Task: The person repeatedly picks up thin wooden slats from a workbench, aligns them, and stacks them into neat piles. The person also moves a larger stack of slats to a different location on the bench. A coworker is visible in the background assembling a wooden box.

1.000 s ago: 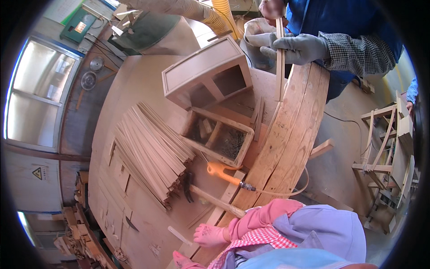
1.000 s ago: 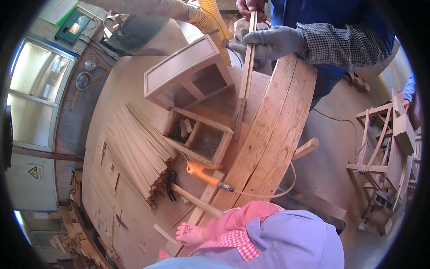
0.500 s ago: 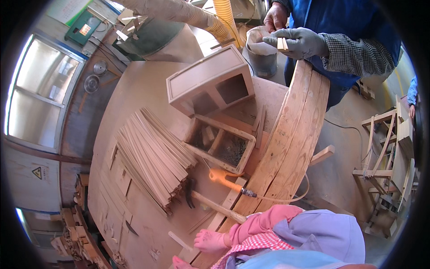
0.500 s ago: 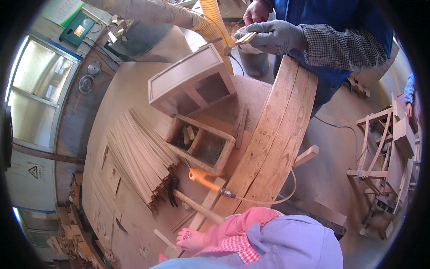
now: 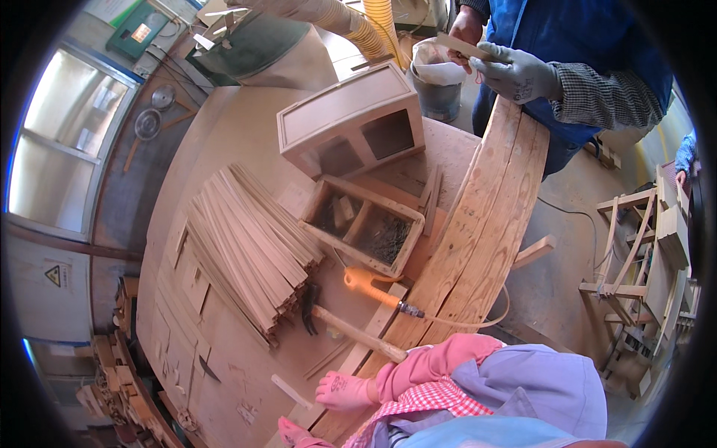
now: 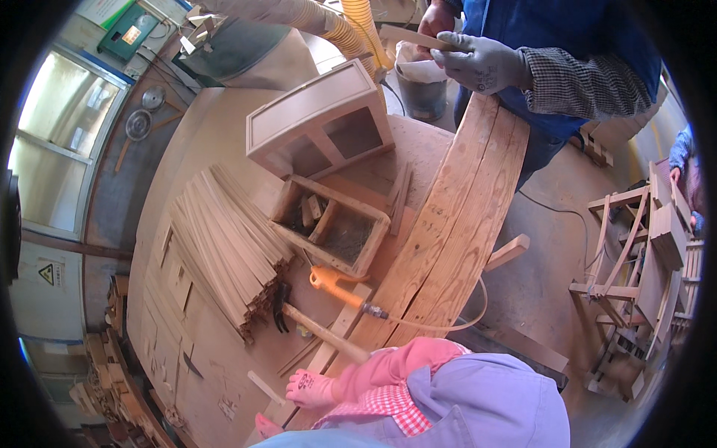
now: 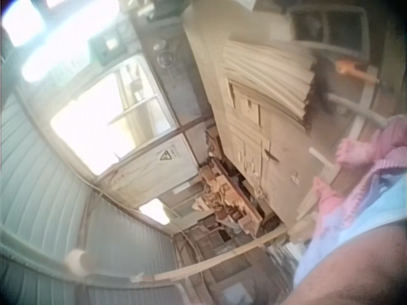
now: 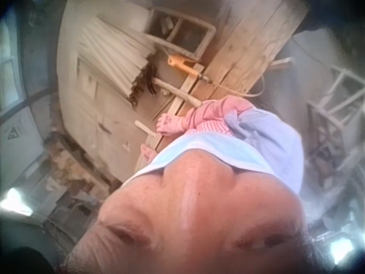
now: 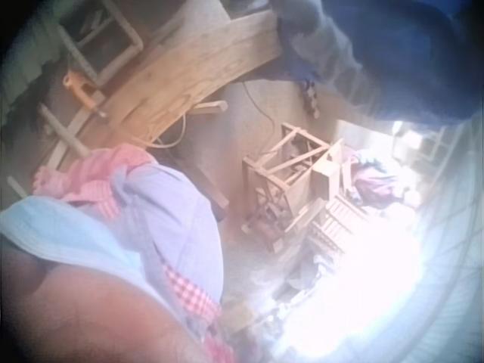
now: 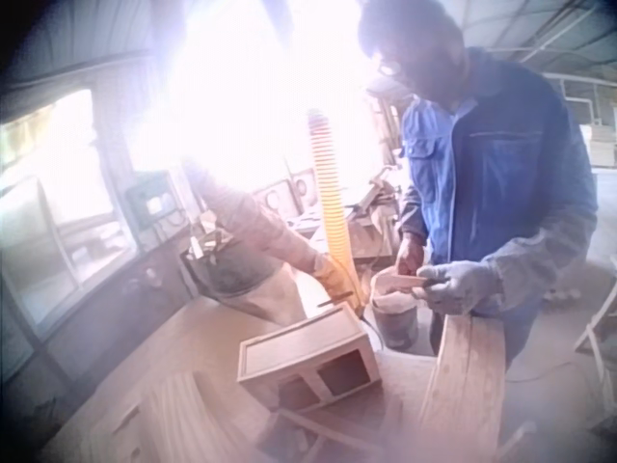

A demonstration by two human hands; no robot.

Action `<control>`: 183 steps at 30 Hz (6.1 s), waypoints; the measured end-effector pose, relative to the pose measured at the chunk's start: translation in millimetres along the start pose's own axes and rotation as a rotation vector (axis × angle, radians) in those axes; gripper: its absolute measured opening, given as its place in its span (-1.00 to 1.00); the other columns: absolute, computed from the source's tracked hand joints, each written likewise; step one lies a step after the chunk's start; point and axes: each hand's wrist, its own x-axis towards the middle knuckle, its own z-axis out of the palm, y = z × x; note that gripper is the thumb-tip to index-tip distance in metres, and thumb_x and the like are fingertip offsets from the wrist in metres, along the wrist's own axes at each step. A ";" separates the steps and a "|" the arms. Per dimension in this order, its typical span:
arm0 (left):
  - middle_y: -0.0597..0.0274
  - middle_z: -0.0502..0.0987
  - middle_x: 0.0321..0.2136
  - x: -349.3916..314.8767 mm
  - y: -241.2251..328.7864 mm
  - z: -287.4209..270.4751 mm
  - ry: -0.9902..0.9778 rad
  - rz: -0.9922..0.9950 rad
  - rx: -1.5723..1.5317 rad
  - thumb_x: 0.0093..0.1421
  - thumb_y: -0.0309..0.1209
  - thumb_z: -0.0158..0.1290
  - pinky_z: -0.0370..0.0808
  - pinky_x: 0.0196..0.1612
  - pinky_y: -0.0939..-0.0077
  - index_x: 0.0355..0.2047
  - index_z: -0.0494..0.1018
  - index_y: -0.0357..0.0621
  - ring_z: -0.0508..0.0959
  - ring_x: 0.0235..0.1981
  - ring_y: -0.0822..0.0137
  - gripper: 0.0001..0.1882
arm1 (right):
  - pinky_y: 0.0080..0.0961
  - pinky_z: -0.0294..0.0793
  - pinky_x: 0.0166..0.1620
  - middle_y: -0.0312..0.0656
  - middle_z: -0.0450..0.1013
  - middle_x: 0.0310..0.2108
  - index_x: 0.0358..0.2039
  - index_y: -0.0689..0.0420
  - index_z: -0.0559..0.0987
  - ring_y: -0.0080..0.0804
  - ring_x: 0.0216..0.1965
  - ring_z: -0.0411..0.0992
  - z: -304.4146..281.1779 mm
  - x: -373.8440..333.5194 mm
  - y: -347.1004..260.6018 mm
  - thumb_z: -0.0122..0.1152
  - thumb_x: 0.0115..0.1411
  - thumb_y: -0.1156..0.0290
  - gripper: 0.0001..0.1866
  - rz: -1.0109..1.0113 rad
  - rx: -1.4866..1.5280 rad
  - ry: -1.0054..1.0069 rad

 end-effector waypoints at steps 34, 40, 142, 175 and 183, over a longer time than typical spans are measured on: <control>-0.09 0.62 -0.19 18.8 69.0 -6.4 -0.202 -0.039 0.175 0.39 -0.20 -0.06 0.48 -0.05 0.04 -0.14 0.58 -0.22 0.56 -0.13 -0.10 -0.64 | -0.18 0.38 0.14 -0.15 0.49 -0.05 -0.14 0.12 0.55 -0.12 0.05 0.41 2.7 -7.1 1.0 0.21 0.16 0.36 -0.75 -0.104 -0.074 -0.049; -0.07 0.60 -0.27 5.0 54.1 -19.6 -0.115 0.041 0.251 0.36 -0.22 -0.02 0.48 -0.11 0.06 -0.23 0.56 -0.22 0.55 -0.19 -0.06 -0.69 | -0.24 0.42 0.04 -0.18 0.51 -0.17 -0.23 0.08 0.54 -0.17 -0.07 0.45 -2.0 -0.5 -8.1 0.23 0.08 0.33 -0.76 -0.061 -0.181 0.010; -0.29 0.39 0.16 160.7 -299.4 -130.3 -0.797 -0.159 0.270 0.05 0.35 0.17 0.39 0.19 -0.04 0.16 0.33 -0.15 0.38 0.20 -0.25 -0.08 | -0.16 0.45 0.09 -0.08 0.54 -0.09 -0.14 -0.03 0.67 -0.03 0.07 0.44 192.8 167.9 -108.5 0.34 0.10 -0.09 -0.54 0.541 -0.509 -0.611; -0.39 0.30 0.18 165.0 -301.5 -123.9 -0.820 -0.166 0.276 -0.16 0.19 0.41 0.40 0.21 0.04 0.21 0.23 -0.34 0.38 0.19 -0.27 0.12 | -0.13 0.34 0.10 -0.14 0.48 -0.04 -0.12 -0.03 0.61 -0.09 0.10 0.37 197.8 168.7 -110.7 0.48 -0.05 -0.06 -0.46 0.628 -0.444 -0.557; -0.42 0.30 0.18 167.8 -299.9 -123.4 -0.843 -0.158 0.308 -0.20 0.19 0.43 0.40 0.22 0.06 0.22 0.20 -0.36 0.37 0.20 -0.29 0.17 | -0.11 0.35 0.12 -0.13 0.49 -0.03 -0.12 -0.02 0.61 -0.08 0.11 0.37 198.9 167.2 -108.8 0.47 -0.04 -0.06 -0.46 0.615 -0.454 -0.551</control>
